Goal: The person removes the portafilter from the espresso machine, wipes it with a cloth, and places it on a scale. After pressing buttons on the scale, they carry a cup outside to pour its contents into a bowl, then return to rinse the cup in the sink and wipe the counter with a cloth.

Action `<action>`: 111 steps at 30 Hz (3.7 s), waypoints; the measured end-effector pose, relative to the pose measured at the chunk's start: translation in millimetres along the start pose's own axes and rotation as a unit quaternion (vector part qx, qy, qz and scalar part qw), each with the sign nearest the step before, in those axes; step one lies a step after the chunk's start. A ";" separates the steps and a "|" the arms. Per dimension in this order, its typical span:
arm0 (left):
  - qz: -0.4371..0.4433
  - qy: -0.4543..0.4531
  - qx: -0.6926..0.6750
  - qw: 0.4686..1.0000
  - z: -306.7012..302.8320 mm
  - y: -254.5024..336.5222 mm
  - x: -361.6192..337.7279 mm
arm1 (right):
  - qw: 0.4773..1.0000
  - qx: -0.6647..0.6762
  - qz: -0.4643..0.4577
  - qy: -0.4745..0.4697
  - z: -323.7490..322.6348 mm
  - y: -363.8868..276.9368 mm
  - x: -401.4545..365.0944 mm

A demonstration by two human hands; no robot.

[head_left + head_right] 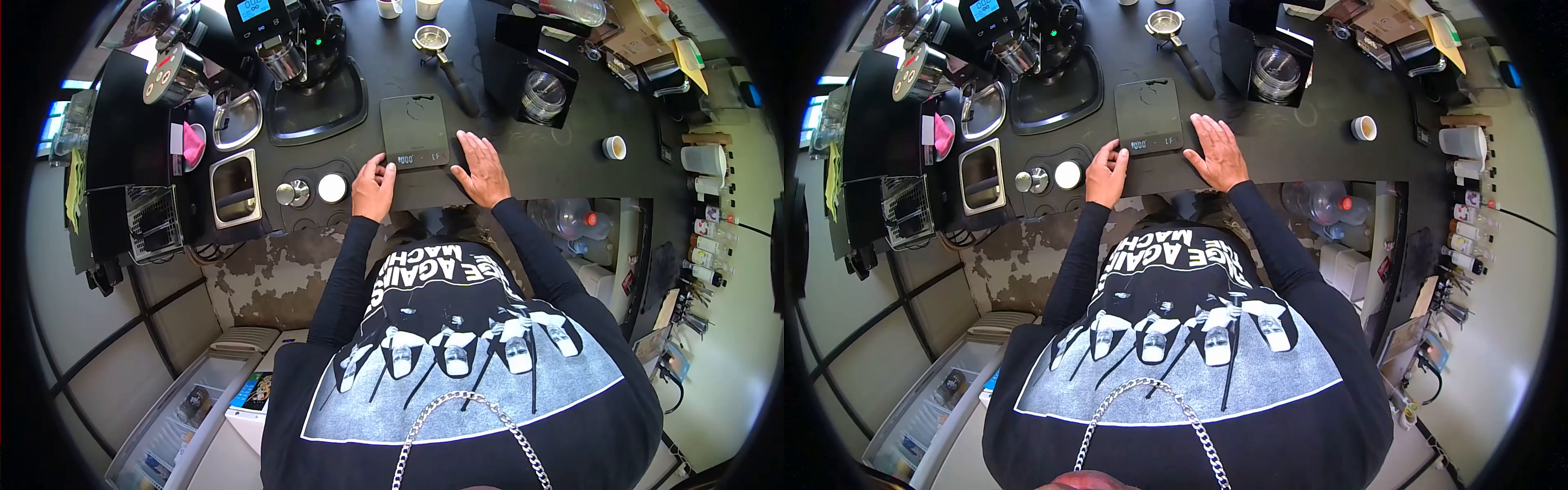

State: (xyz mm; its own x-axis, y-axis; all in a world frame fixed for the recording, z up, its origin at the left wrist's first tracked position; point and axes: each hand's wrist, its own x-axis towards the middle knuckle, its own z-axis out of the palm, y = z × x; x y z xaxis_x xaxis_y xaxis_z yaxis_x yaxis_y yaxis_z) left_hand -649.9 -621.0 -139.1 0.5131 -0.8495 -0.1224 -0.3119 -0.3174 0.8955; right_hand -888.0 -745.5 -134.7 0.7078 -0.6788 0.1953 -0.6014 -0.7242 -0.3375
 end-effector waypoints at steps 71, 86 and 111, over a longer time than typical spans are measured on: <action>-0.025 -0.041 -0.070 0.996 -5.5 6.5 -6.4 | 0.992 0.081 -0.090 -0.023 -10.1 2.9 -1.6; -0.013 -0.038 -0.090 0.995 -4.8 -1.3 -7.0 | 0.992 0.037 -0.116 -0.045 -14.6 -0.8 -0.2; -0.028 -0.019 -0.076 0.997 -1.1 3.7 -6.9 | 0.990 0.064 -0.115 -0.045 -14.9 5.5 -1.5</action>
State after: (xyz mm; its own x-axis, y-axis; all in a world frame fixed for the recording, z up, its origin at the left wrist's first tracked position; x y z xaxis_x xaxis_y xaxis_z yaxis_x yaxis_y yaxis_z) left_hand -653.8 -615.9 -134.5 0.4945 -0.8488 -0.1868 -0.1585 -0.2994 0.9409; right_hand -897.9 -750.3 -123.2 0.8537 -0.4810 0.1999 -0.3733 -0.8326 -0.4092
